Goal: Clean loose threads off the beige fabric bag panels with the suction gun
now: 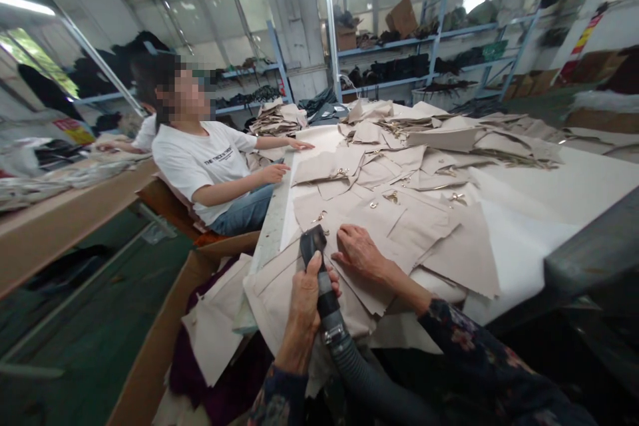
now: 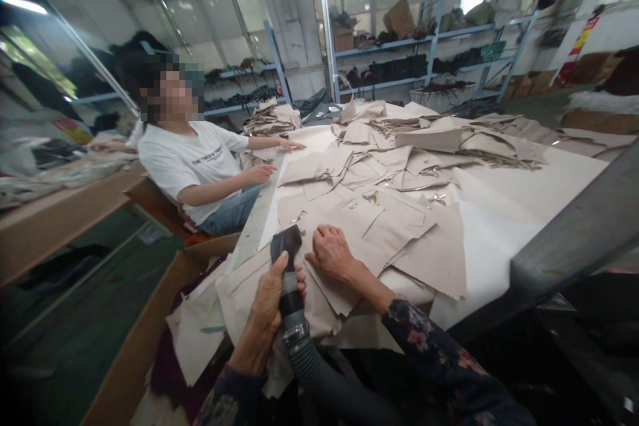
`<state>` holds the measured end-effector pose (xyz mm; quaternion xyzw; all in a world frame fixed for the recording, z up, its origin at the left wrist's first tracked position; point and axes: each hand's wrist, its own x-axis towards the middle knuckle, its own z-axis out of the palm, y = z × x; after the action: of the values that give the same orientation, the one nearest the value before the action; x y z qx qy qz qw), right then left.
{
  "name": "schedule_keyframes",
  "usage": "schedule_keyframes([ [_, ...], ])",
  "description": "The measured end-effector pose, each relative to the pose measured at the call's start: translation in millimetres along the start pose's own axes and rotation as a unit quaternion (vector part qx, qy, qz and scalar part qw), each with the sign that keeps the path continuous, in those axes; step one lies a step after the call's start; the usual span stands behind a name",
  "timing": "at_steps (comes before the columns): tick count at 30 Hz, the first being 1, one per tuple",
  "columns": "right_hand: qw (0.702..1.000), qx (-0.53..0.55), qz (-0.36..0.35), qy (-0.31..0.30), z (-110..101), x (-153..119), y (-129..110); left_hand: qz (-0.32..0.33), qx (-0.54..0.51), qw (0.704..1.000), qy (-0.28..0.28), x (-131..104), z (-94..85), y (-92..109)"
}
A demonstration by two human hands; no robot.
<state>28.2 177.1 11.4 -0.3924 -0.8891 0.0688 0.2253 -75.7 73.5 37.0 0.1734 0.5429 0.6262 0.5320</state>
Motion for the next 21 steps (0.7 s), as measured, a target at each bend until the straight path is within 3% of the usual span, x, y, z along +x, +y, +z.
schedule_keyframes([
  [2,0.999,0.018,-0.034,0.021,7,-11,2,0.003,0.012,1.0,-0.014,3,6.5,-2],
  [8,0.996,0.064,-0.035,0.049,23,-18,8,0.022,-0.004,0.999,-0.035,11,27.9,5],
  [13,0.991,0.084,-0.005,0.104,26,-20,3,0.058,-0.051,0.997,-0.016,-11,8.0,16],
  [17,0.99,0.074,0.008,0.122,24,-23,-3,0.048,-0.064,0.997,-0.002,-26,-9.4,15],
  [21,0.991,0.063,0.004,0.117,21,-24,-5,0.03,-0.064,0.997,-0.021,-27,-1.0,3],
])
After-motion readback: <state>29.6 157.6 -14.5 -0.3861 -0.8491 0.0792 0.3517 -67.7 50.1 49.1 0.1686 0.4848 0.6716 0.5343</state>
